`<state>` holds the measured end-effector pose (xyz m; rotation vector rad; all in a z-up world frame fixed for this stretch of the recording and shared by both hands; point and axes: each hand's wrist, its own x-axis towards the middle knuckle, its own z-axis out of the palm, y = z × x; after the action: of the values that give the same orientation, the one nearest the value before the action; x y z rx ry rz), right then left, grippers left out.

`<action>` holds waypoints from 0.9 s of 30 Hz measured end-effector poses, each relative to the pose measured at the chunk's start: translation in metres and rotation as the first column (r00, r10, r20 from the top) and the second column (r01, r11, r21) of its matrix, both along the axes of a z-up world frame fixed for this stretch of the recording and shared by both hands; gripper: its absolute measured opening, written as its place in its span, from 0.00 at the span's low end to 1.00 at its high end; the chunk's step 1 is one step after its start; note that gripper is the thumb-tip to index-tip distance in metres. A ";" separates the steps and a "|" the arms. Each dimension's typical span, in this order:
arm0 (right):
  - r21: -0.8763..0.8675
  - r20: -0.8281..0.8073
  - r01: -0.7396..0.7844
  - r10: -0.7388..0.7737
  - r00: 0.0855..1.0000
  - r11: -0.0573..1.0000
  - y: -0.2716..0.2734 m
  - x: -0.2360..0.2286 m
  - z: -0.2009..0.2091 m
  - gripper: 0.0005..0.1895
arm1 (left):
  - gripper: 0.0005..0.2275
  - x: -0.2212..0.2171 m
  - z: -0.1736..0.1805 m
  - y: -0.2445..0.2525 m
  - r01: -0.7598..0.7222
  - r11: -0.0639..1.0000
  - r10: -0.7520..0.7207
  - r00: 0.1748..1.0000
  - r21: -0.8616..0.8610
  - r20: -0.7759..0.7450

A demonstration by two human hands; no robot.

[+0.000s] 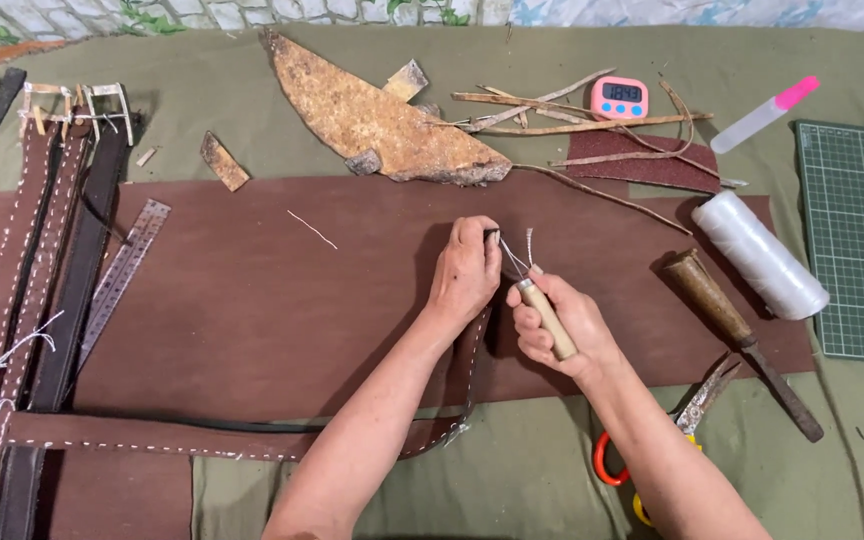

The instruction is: Attaching a metal ring to a leather strap using an awl, wire, and pliers.

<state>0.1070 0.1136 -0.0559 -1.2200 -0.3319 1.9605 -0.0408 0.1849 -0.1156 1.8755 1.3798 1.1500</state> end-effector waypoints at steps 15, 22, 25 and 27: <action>0.311 0.779 -0.695 -0.592 -0.204 0.648 0.006 -0.003 -0.063 0.16 | 0.06 -0.004 -0.013 0.011 -0.079 0.995 0.070 0.987 0.061 0.143; 0.310 0.500 -0.110 -0.064 0.863 0.944 0.008 -0.008 -0.008 0.12 | 0.06 0.000 -0.017 0.007 -0.060 0.997 0.054 0.993 0.056 0.107; 0.214 0.104 0.008 -0.031 0.994 0.977 0.016 -0.001 -0.001 0.16 | 0.06 0.002 -0.012 0.011 -0.035 0.997 0.029 0.996 0.064 0.088; 0.163 0.007 -0.007 0.006 1.000 0.987 0.009 -0.005 0.001 0.17 | 0.07 0.000 -0.015 0.004 -0.025 0.999 0.022 0.996 0.033 0.082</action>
<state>0.1023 0.1231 -0.0548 -1.1208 -0.4903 1.8955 -0.0412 0.1890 -0.1309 1.8190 1.3490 1.2545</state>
